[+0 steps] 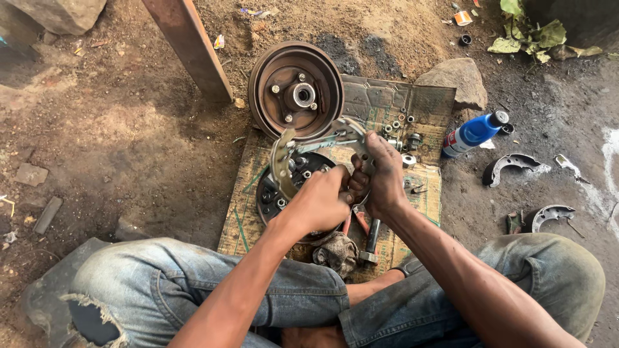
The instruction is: The person sits on the ground and assembles a drum brake mechanism. They use pliers and a screwdriver to attach springs and adjust components on the brake shoes, working over a cardboard mat with a brake drum nearby.
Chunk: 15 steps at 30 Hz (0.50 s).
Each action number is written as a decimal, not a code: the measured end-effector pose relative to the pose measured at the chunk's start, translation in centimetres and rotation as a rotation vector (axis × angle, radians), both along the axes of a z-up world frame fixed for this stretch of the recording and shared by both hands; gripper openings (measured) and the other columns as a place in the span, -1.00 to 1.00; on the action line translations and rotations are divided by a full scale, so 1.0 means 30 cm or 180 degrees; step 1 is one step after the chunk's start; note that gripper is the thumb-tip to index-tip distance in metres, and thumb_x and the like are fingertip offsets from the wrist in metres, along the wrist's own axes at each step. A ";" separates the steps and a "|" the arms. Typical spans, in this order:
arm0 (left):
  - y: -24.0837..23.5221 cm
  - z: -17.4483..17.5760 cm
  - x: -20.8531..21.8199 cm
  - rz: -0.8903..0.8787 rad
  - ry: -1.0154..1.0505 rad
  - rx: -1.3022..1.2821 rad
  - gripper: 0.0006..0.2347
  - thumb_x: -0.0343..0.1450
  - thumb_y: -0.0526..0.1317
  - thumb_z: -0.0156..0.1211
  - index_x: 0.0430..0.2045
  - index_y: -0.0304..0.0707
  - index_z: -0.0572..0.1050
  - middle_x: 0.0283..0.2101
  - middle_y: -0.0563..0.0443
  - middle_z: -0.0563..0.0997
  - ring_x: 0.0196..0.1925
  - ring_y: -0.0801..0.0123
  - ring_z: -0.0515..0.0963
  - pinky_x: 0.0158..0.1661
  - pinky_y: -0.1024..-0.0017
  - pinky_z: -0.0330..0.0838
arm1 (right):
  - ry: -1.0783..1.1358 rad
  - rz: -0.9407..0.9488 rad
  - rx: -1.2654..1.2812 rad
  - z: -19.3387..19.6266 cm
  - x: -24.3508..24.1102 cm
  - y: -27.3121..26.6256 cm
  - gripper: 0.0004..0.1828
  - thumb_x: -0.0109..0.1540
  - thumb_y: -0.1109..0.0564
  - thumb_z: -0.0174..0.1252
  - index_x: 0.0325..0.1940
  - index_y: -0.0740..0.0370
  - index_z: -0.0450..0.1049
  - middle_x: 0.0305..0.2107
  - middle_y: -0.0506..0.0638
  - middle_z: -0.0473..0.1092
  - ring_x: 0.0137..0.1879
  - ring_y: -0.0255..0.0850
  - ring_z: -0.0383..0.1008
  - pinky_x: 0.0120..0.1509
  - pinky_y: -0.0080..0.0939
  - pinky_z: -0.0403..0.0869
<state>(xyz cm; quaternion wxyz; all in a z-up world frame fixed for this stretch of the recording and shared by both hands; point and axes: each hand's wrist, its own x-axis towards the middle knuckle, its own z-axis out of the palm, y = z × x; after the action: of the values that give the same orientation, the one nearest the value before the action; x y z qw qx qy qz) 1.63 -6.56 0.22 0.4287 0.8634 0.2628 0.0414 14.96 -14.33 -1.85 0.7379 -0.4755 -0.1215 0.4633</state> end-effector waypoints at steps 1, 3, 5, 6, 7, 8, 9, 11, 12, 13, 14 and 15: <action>-0.007 0.001 -0.010 -0.0069 -0.0255 0.0072 -0.66 0.13 -0.43 0.24 -0.21 -0.51 0.49 -0.31 -0.49 0.63 -0.12 -0.20 0.64 -0.08 0.11 0.52 | 0.0020 -0.0045 -0.0117 0.002 0.010 0.002 -0.64 0.35 -0.20 -0.01 -0.29 0.11 0.25 -0.61 -0.12 0.22 -0.65 -0.38 0.08 -0.63 -0.34 0.14; -0.025 -0.001 -0.026 -0.0202 -0.0765 0.0215 -0.71 0.23 -0.45 0.15 -0.17 -0.47 0.47 -0.33 -0.43 0.65 -0.15 -0.16 0.69 -0.09 0.09 0.54 | 0.0323 -0.0154 -0.0318 0.005 0.026 0.007 -0.55 0.37 -0.27 -0.02 -0.33 0.13 0.23 -0.65 -0.15 0.15 -0.65 -0.39 0.08 -0.62 -0.35 0.16; -0.043 -0.008 -0.008 -0.0246 -0.0233 0.0340 -0.75 0.30 -0.49 0.01 -0.16 -0.42 0.46 -0.34 -0.33 0.66 -0.20 -0.03 0.72 -0.12 0.17 0.62 | 0.0438 -0.0239 -0.0387 0.008 0.036 0.010 -0.52 0.38 -0.30 -0.03 -0.34 0.12 0.22 -0.67 -0.18 0.11 -0.64 -0.40 0.07 -0.62 -0.35 0.14; -0.051 -0.012 -0.002 -0.0267 0.0035 0.0403 -0.75 0.33 -0.50 -0.06 -0.16 -0.39 0.45 -0.35 -0.28 0.66 -0.22 0.04 0.74 -0.14 0.21 0.66 | 0.0400 -0.0271 -0.0358 0.010 0.040 0.011 -0.54 0.38 -0.29 -0.02 -0.33 0.10 0.23 -0.67 -0.19 0.11 -0.64 -0.41 0.06 -0.63 -0.36 0.12; -0.057 -0.017 0.002 -0.0293 -0.0299 0.0896 -0.77 0.31 -0.49 0.01 -0.19 -0.39 0.47 -0.34 -0.26 0.65 -0.23 0.05 0.71 -0.11 0.18 0.61 | 0.0361 -0.0304 -0.0328 0.013 0.045 0.011 -0.56 0.37 -0.28 -0.02 -0.33 0.08 0.23 -0.67 -0.20 0.12 -0.64 -0.42 0.05 -0.63 -0.36 0.10; -0.064 -0.023 0.005 -0.0324 -0.0633 0.1388 -0.79 0.29 -0.48 0.07 -0.22 -0.39 0.50 -0.34 -0.24 0.64 -0.23 0.06 0.68 -0.09 0.15 0.56 | 0.0376 -0.0372 -0.0329 0.016 0.052 0.012 -0.58 0.37 -0.28 -0.02 -0.31 0.07 0.23 -0.65 -0.20 0.15 -0.63 -0.42 0.06 -0.61 -0.37 0.11; -0.069 -0.028 0.007 -0.0362 -0.0965 0.1875 -0.80 0.27 -0.46 0.14 -0.25 -0.40 0.52 -0.33 -0.22 0.64 -0.24 0.07 0.65 -0.07 0.13 0.52 | 0.0394 -0.0443 -0.0334 0.018 0.057 0.010 -0.59 0.37 -0.27 -0.03 -0.29 0.07 0.23 -0.63 -0.19 0.18 -0.62 -0.42 0.07 -0.59 -0.37 0.13; -0.066 -0.034 0.008 -0.0331 -0.0996 0.2066 -0.78 0.22 -0.46 0.16 -0.28 -0.37 0.54 -0.38 -0.15 0.62 -0.30 0.14 0.62 -0.15 0.17 0.45 | 0.0470 -0.0508 -0.0319 0.022 0.062 0.007 -0.61 0.36 -0.27 -0.03 -0.27 0.06 0.23 -0.61 -0.18 0.22 -0.61 -0.43 0.09 -0.57 -0.38 0.14; -0.063 -0.034 0.005 -0.0313 -0.1008 0.2165 -0.77 0.19 -0.45 0.17 -0.30 -0.35 0.54 -0.41 -0.12 0.61 -0.32 0.17 0.61 -0.19 0.19 0.42 | 0.0528 -0.0501 -0.0299 0.025 0.062 0.007 -0.60 0.36 -0.27 -0.03 -0.28 0.05 0.22 -0.61 -0.18 0.22 -0.61 -0.43 0.09 -0.57 -0.38 0.15; -0.060 -0.034 0.004 -0.0341 -0.1105 0.2122 -0.77 0.19 -0.46 0.16 -0.30 -0.33 0.54 -0.42 -0.08 0.60 -0.33 0.20 0.60 -0.20 0.20 0.41 | 0.0580 -0.0494 -0.0278 0.030 0.064 0.006 -0.60 0.36 -0.28 -0.03 -0.28 0.04 0.21 -0.60 -0.17 0.22 -0.61 -0.43 0.09 -0.57 -0.38 0.15; -0.056 -0.034 0.005 -0.0369 -0.1201 0.2078 -0.77 0.19 -0.46 0.16 -0.31 -0.31 0.54 -0.44 -0.04 0.60 -0.33 0.22 0.60 -0.22 0.22 0.40 | 0.0508 -0.0446 -0.0225 0.034 0.064 0.004 -0.60 0.37 -0.27 -0.02 -0.27 0.06 0.21 -0.61 -0.16 0.21 -0.62 -0.43 0.09 -0.58 -0.37 0.15; -0.054 -0.036 0.005 -0.0395 -0.1298 0.2031 -0.77 0.18 -0.46 0.15 -0.32 -0.29 0.54 -0.45 0.00 0.59 -0.34 0.24 0.60 -0.23 0.24 0.38 | 0.0435 -0.0396 -0.0176 0.036 0.062 0.001 -0.59 0.38 -0.27 -0.02 -0.27 0.07 0.21 -0.61 -0.15 0.19 -0.62 -0.42 0.09 -0.59 -0.37 0.14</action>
<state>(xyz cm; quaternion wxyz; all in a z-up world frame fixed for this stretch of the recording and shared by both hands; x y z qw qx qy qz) 1.77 -8.19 -0.85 0.1836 0.9417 0.0933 0.2660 16.83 -14.31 -0.76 0.7584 -0.4696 -0.0282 0.4511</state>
